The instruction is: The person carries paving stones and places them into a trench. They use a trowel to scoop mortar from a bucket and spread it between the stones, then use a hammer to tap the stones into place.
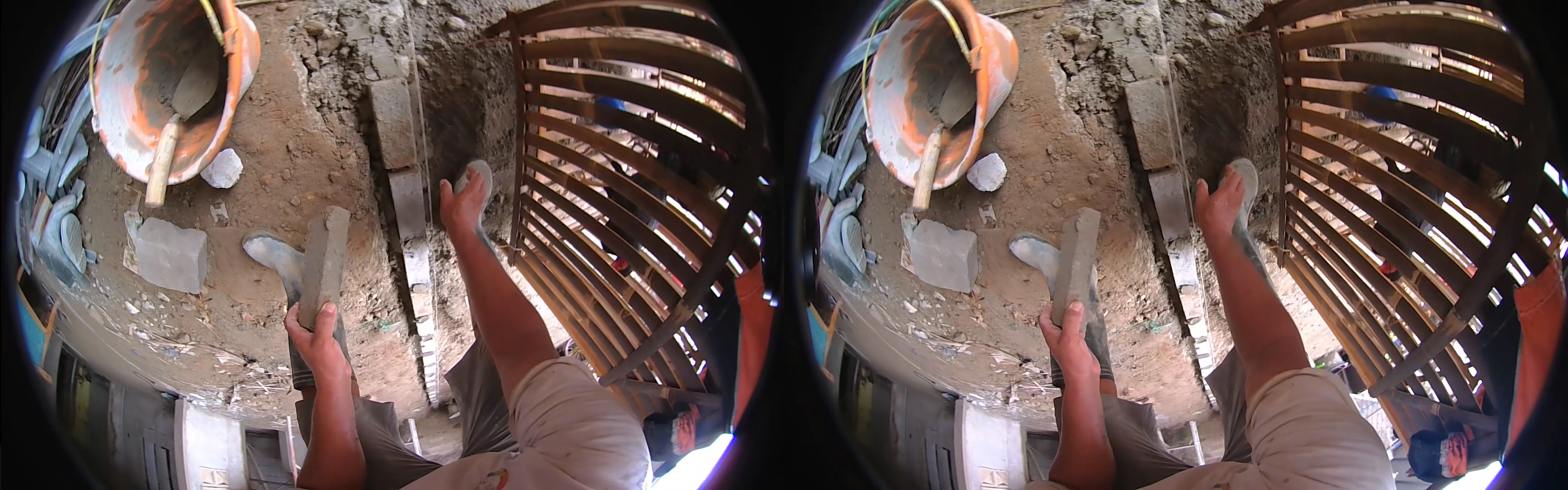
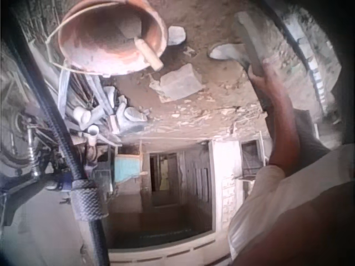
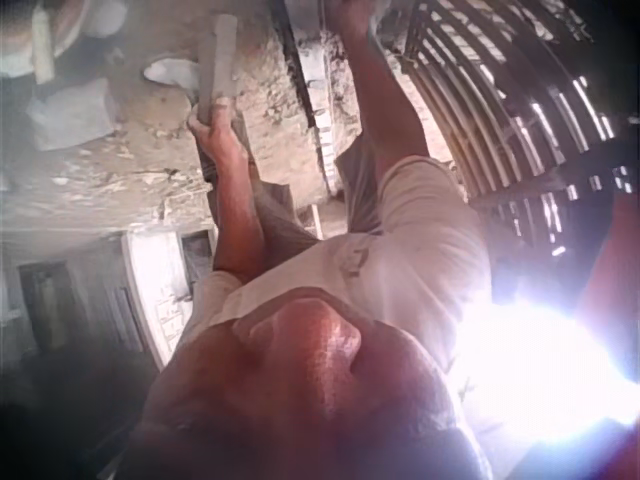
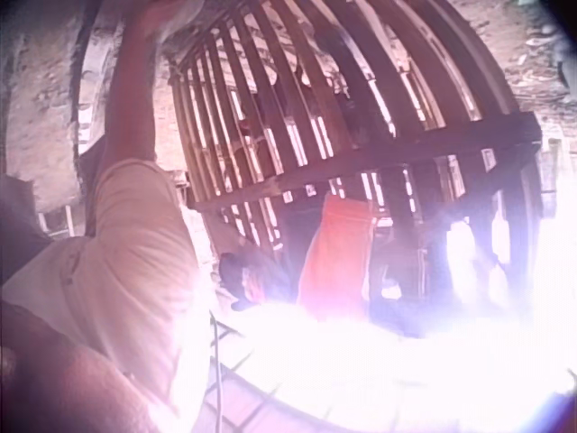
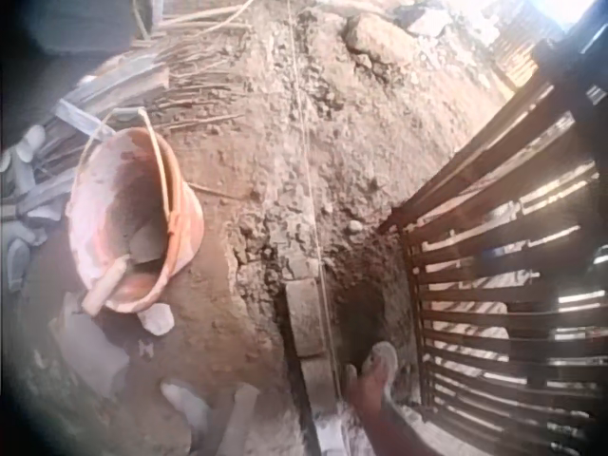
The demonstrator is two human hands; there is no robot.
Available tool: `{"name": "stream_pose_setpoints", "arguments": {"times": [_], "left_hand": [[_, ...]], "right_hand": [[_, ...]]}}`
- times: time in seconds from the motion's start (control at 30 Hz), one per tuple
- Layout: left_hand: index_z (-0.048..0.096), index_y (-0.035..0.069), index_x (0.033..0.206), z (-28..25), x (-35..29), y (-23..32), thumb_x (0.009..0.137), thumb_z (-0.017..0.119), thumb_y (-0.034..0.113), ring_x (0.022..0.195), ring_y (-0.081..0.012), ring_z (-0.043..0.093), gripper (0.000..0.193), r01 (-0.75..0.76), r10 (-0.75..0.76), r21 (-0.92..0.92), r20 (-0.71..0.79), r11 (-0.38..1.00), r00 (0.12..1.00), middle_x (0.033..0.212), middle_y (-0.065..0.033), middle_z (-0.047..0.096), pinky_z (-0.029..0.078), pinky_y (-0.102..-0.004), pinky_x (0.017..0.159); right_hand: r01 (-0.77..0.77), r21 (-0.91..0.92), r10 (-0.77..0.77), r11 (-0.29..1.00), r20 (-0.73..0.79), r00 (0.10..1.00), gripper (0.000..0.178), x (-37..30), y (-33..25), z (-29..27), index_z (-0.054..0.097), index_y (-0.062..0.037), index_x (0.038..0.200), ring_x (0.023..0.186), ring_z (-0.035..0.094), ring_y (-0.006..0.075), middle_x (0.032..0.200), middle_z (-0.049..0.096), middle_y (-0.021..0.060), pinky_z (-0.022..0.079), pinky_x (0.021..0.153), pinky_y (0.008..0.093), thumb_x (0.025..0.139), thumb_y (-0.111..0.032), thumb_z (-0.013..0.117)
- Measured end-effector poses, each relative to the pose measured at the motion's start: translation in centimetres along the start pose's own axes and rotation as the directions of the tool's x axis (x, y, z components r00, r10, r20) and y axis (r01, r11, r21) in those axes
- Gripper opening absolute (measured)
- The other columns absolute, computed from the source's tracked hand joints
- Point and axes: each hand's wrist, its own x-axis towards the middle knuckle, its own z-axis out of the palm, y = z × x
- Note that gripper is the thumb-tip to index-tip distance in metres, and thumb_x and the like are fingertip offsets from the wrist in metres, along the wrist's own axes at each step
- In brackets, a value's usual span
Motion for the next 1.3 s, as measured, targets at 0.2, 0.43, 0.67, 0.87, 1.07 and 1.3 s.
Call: {"name": "stream_pose_setpoints", "arguments": {"times": [0.2, 0.43, 0.67, 0.87, 1.07, 1.3], "left_hand": [[0.04, -0.003, 0.127, 0.6, 0.1, -0.3, 0.08, 0.074, 0.012, 0.106, -0.0197, 0.05, 0.06, -0.027, 0.027, 0.049, -0.003, 0.998, 1.0, 0.119, -0.0133, 0.049, 0.042, -0.0324, 0.094], [0.039, -0.003, 0.128, 0.9, 0.0, -0.7, 0.08, 0.074, 0.012, 0.106, -0.0199, 0.05, 0.061, -0.014, 0.013, 0.069, 0.009, 0.998, 1.0, 0.12, -0.0133, 0.048, 0.042, -0.0328, 0.095], [0.039, -0.003, 0.13, 0.9, -0.2, -0.6, 0.079, 0.074, 0.012, 0.107, -0.0207, 0.05, 0.064, -0.022, 0.022, 0.059, -0.007, 0.998, 1.0, 0.12, -0.0135, 0.048, 0.041, -0.0336, 0.096], [0.039, -0.004, 0.131, 0.9, -0.3, -0.6, 0.077, 0.077, 0.013, 0.108, -0.0201, 0.05, 0.068, -0.006, 0.006, 0.067, 0.006, 0.998, 1.0, 0.121, -0.0132, 0.048, 0.041, -0.0338, 0.097], [0.039, -0.001, 0.129, 0.5, -0.3, -1.0, 0.082, 0.072, 0.011, 0.103, -0.0169, 0.052, 0.059, -0.045, 0.044, 0.031, 0.027, 0.999, 0.999, 0.117, -0.0103, 0.05, 0.043, -0.0317, 0.092], [0.035, -0.005, 0.132, 0.5, -0.3, -0.4, 0.077, 0.077, 0.009, 0.108, -0.02, 0.051, 0.07, 0.003, -0.001, -0.042, 0.037, 0.999, 0.999, 0.12, -0.0137, 0.049, 0.042, -0.033, 0.096]], "right_hand": [[0.116, 0.049, -0.112, 0.992, -0.078, 0.991, 0.061, 4.1, -1.0, -0.2, 0.044, 0.0016, 0.129, 0.112, 0.047, 0.0427, 0.119, 0.052, 0.0229, 0.037, 0.097, 0.0492, 0.076, -0.014, 0.071], [0.096, 0.115, -0.09, 0.989, -0.055, 0.994, 0.061, 5.9, -2.5, -0.3, 0.044, 0.0002, 0.128, 0.112, 0.048, 0.0415, 0.12, 0.052, 0.0213, 0.038, 0.096, 0.0481, 0.073, -0.011, 0.071], [0.111, 0.111, -0.102, 0.988, -0.08, 0.992, 0.074, 7.4, -3.7, 0.7, 0.043, 0.0008, 0.129, 0.113, 0.047, 0.0409, 0.121, 0.051, 0.0211, 0.04, 0.096, 0.0474, 0.07, -0.024, 0.081], [-0.011, 0.016, 0.009, 1.0, 0.107, 0.994, 0.09, 9.5, -8.3, 3.5, 0.041, 0.0006, 0.13, 0.115, 0.047, 0.0381, 0.122, 0.052, 0.0192, 0.042, 0.095, 0.0483, 0.064, -0.043, 0.087], [-0.176, -0.005, 0.171, 0.984, 0.255, 0.952, 0.081, 8.9, -11.2, 6.0, 0.046, -0.0035, 0.121, 0.118, 0.046, 0.0368, 0.122, 0.052, 0.0162, 0.041, 0.094, 0.049, 0.063, -0.042, 0.088], [-0.106, 0.123, 0.087, 0.987, 0.155, 0.984, 0.071, 8.4, -10.0, 8.4, 0.048, -0.0068, 0.116, 0.116, 0.048, 0.0375, 0.12, 0.053, 0.0144, 0.04, 0.093, 0.0503, 0.062, -0.03, 0.088]]}}
